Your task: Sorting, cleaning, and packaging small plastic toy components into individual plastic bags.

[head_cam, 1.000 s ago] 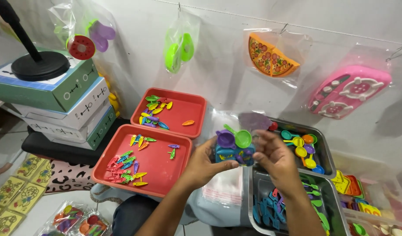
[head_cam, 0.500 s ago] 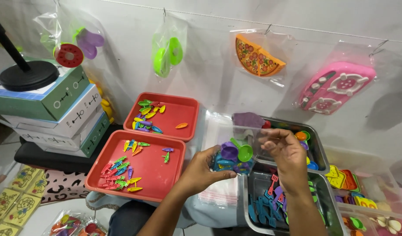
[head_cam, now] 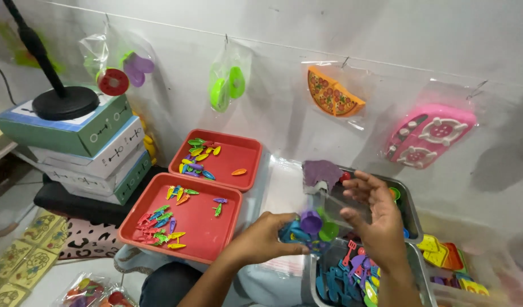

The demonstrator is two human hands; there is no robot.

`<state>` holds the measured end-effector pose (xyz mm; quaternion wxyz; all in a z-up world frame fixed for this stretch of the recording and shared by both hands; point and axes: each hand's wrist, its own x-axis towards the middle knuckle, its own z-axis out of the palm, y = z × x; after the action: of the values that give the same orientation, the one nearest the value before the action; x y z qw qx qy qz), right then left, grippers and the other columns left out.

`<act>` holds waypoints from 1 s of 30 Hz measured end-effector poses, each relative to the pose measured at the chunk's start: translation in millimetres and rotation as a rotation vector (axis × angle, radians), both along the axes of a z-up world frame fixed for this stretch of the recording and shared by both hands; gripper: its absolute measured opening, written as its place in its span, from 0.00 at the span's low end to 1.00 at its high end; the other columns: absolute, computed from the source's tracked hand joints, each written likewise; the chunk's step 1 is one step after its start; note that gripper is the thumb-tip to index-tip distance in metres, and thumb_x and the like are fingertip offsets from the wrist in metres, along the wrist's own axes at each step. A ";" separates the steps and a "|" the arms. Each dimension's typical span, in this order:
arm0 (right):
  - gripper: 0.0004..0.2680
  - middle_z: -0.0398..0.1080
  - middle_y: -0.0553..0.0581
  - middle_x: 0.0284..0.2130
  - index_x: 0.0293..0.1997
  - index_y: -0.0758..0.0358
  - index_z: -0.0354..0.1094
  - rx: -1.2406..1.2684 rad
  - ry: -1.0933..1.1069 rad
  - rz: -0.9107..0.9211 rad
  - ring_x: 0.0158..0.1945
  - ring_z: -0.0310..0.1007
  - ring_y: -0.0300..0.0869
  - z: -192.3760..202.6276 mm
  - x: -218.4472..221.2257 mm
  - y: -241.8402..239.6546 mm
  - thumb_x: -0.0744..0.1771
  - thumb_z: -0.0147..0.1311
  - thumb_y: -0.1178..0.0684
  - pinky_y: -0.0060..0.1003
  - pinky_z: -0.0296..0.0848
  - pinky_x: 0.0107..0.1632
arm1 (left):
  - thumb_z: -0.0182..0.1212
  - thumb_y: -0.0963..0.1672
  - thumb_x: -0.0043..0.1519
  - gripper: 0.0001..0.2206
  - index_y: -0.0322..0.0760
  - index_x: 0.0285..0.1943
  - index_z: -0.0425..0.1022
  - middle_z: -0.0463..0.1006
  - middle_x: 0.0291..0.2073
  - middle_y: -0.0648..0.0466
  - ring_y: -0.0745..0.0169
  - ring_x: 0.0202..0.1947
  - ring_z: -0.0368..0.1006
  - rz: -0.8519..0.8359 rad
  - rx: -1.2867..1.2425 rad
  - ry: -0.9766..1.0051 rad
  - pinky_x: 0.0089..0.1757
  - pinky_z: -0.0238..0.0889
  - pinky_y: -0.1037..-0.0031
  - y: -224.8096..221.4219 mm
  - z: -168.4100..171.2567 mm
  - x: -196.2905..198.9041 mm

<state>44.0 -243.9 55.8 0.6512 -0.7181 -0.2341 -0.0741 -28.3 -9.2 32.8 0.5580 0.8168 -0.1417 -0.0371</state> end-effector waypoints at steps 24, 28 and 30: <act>0.03 0.76 0.48 0.17 0.31 0.62 0.82 -0.513 -0.231 0.339 0.19 0.68 0.33 19.2 -113.1 50.6 0.61 0.65 0.57 0.28 0.65 0.24 | 0.71 0.43 0.55 0.11 0.32 0.41 0.77 0.81 0.30 0.57 0.75 0.24 0.68 -0.028 -0.196 0.052 0.31 0.64 0.81 25.8 -11.7 -189.6; 0.13 0.68 0.55 0.24 0.52 0.68 0.72 -0.135 -0.001 0.386 0.21 0.58 0.35 -42.6 -119.5 44.4 0.71 0.42 0.50 0.28 0.57 0.26 | 0.69 0.39 0.57 0.09 0.31 0.44 0.76 0.81 0.34 0.59 0.78 0.29 0.69 0.018 -0.284 0.083 0.34 0.65 0.83 71.4 -3.5 -249.7; 0.23 0.68 0.58 0.27 0.57 0.69 0.69 -0.152 0.063 0.380 0.29 0.64 0.41 -73.4 -129.7 44.7 0.71 0.38 0.35 0.34 0.65 0.37 | 0.71 0.39 0.51 0.16 0.34 0.50 0.81 0.86 0.39 0.52 0.68 0.36 0.79 0.431 -0.418 0.341 0.43 0.71 0.78 98.9 5.3 -289.6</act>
<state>-85.7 -199.1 -17.6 0.6044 -0.7101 -0.3496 0.0903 -317.9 89.7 38.1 0.7240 0.6780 0.1248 -0.0245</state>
